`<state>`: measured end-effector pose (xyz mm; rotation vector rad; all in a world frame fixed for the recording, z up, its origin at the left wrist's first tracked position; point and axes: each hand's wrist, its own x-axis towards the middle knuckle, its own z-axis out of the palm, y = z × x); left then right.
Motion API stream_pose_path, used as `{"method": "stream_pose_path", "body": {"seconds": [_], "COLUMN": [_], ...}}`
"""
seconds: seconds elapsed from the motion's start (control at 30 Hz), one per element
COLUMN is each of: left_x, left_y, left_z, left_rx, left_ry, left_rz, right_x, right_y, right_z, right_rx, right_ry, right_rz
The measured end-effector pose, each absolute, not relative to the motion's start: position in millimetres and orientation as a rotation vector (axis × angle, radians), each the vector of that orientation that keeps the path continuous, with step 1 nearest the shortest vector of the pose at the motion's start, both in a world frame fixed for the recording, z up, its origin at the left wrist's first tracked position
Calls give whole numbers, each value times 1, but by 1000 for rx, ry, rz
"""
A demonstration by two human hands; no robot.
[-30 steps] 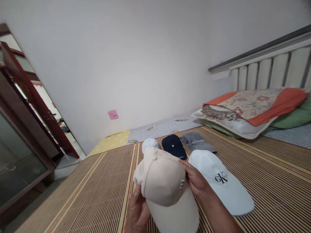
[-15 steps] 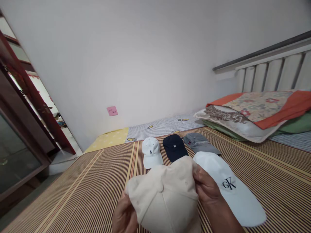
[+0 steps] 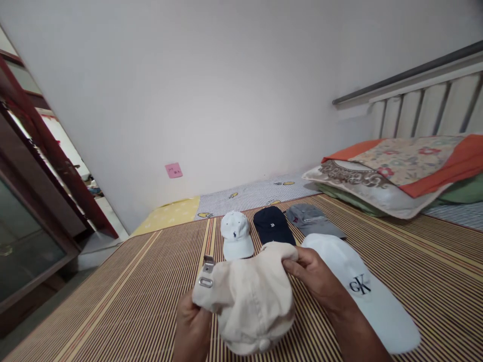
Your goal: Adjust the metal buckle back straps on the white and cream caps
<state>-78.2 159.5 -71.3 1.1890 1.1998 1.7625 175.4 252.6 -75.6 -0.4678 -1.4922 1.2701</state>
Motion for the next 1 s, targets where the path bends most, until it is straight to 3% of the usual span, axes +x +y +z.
{"method": "stream_pose_path", "body": {"seconds": [0.2, 0.37, 0.53, 0.73, 1.0], "left_x": [-95, -106, -102, -88, -61], "left_y": [174, 163, 157, 149, 136], "left_z": [-97, -101, -89, -73, -44], "left_rx": [1041, 1061, 1201, 1070, 1237], "left_ry": [1061, 1040, 1066, 1122, 1086], "left_rz": [1439, 1382, 1247, 1413, 1167], "right_x": [188, 190, 197, 202, 204], "right_y": [264, 263, 261, 255, 243], "right_z": [-89, -92, -88, -83, -66], "right_rx": [-600, -689, -642, -586, -542], "right_ry": [-1748, -1739, -1631, -1629, -1650], "right_rz": [1526, 1511, 1415, 1543, 1546]}}
